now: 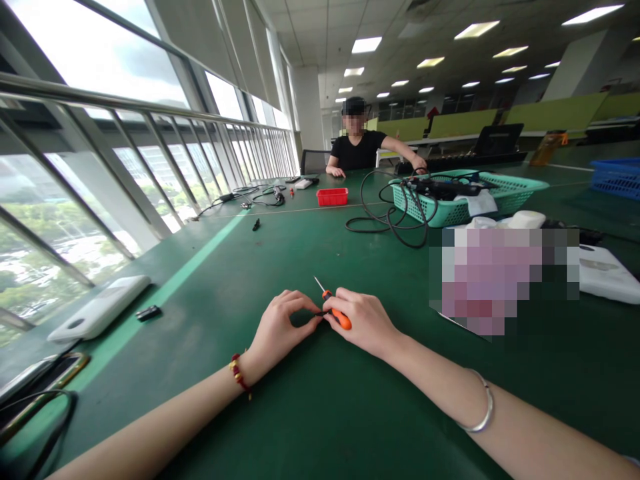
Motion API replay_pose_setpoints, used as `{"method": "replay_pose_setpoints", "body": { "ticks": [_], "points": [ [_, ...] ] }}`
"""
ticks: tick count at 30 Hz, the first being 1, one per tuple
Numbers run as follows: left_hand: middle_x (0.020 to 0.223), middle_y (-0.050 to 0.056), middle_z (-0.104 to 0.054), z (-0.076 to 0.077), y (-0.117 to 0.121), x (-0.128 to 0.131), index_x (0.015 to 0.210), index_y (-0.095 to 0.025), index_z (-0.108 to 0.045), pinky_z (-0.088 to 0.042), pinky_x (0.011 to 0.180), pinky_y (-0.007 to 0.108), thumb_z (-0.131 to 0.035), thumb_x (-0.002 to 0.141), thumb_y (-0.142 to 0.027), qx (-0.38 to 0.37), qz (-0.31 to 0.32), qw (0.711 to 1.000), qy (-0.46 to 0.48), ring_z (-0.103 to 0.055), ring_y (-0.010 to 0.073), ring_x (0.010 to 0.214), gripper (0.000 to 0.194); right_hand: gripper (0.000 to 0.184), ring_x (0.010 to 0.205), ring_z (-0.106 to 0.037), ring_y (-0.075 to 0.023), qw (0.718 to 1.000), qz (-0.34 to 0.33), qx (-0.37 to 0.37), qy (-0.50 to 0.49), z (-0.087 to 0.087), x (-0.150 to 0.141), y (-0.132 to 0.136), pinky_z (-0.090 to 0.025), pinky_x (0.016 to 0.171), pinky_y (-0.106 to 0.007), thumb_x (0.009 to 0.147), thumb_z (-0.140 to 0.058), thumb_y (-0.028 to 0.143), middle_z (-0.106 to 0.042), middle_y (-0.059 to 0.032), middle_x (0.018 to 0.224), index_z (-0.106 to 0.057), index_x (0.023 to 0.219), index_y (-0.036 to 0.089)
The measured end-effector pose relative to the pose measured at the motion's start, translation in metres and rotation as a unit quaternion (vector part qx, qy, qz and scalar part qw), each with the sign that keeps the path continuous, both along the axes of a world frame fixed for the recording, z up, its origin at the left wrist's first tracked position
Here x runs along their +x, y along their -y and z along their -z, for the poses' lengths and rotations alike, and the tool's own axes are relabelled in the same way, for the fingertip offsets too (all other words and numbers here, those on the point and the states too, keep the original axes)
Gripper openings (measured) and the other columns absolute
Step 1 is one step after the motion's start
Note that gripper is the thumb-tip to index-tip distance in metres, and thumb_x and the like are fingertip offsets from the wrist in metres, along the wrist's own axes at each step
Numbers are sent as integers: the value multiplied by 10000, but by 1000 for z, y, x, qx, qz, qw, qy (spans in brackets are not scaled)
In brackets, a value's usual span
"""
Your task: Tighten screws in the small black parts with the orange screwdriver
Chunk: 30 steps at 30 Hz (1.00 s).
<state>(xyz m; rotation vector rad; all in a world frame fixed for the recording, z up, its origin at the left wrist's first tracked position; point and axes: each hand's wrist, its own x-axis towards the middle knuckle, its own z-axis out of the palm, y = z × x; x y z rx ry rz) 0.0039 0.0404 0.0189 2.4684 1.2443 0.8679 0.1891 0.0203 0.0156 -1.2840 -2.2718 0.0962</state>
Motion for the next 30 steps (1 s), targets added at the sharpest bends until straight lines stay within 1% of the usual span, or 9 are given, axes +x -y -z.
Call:
{"method": "replay_pose_setpoints", "body": {
  "ticks": [5,9,12,14,17,21,23,25,30],
  "points": [
    [846,6,-655,-1,3,-1,777,-216,-662,-404,760,323,-603,761,-294,32,-3,999,8,-542,172,825,99,173,692,-558,-122,999,-20,35,0,-3,1,2,-414,622,-230,859,-465,236,-581,-26,834,-621,928,207],
    [853,-1,-663,-2,7,-1,770,-227,-674,-403,761,326,-603,753,-292,57,-14,998,12,-547,172,843,98,178,682,-564,-115,997,-18,54,-58,0,6,-1,-429,637,-230,851,-481,265,-586,-23,832,-614,954,205],
    [891,-8,-673,1,9,-1,756,-231,-678,-413,783,333,-602,745,-275,33,-10,999,2,-559,172,855,88,167,676,-575,-118,989,21,69,-130,4,11,-7,-445,649,-230,837,-495,263,-594,-25,819,-614,936,201],
    [932,-17,-680,3,9,0,747,-233,-681,-422,806,338,-608,736,-262,9,0,1000,-7,-567,176,883,79,144,672,-584,-124,986,41,63,-150,5,13,-10,-454,654,-233,822,-505,241,-603,-23,807,-619,902,205],
    [960,-29,-689,5,8,2,755,-238,-689,-434,835,344,-610,732,-249,-14,8,1000,-18,-574,180,909,83,132,675,-595,-131,987,51,50,-147,6,15,-13,-460,658,-240,811,-511,230,-614,-22,809,-623,879,212],
    [964,-28,-692,3,11,-4,767,-245,-696,-456,836,341,-597,735,-243,-25,-1,999,-31,-579,182,913,104,139,683,-598,-128,990,31,51,-130,6,14,-12,-458,656,-235,816,-507,233,-617,-20,820,-627,885,218],
    [972,-24,-691,1,14,-17,766,-248,-696,-461,837,347,-589,741,-259,-25,-16,999,-45,-582,187,914,111,138,673,-595,-121,991,17,50,-126,7,13,-10,-454,646,-231,816,-510,232,-617,-17,815,-628,883,216],
    [976,-19,-692,-1,17,-39,770,-251,-696,-465,844,355,-580,748,-290,-22,-42,997,-61,-587,190,910,124,135,660,-588,-113,991,3,46,-126,7,11,-9,-450,628,-226,816,-512,230,-615,-14,809,-629,882,214],
    [991,16,-690,-6,21,-120,785,-248,-698,-469,864,362,-556,760,-406,-13,-139,986,-89,-590,217,949,214,130,603,-555,-92,993,-22,33,-112,8,9,-6,-434,576,-214,816,-513,224,-607,-3,795,-624,883,212]
  ]
}}
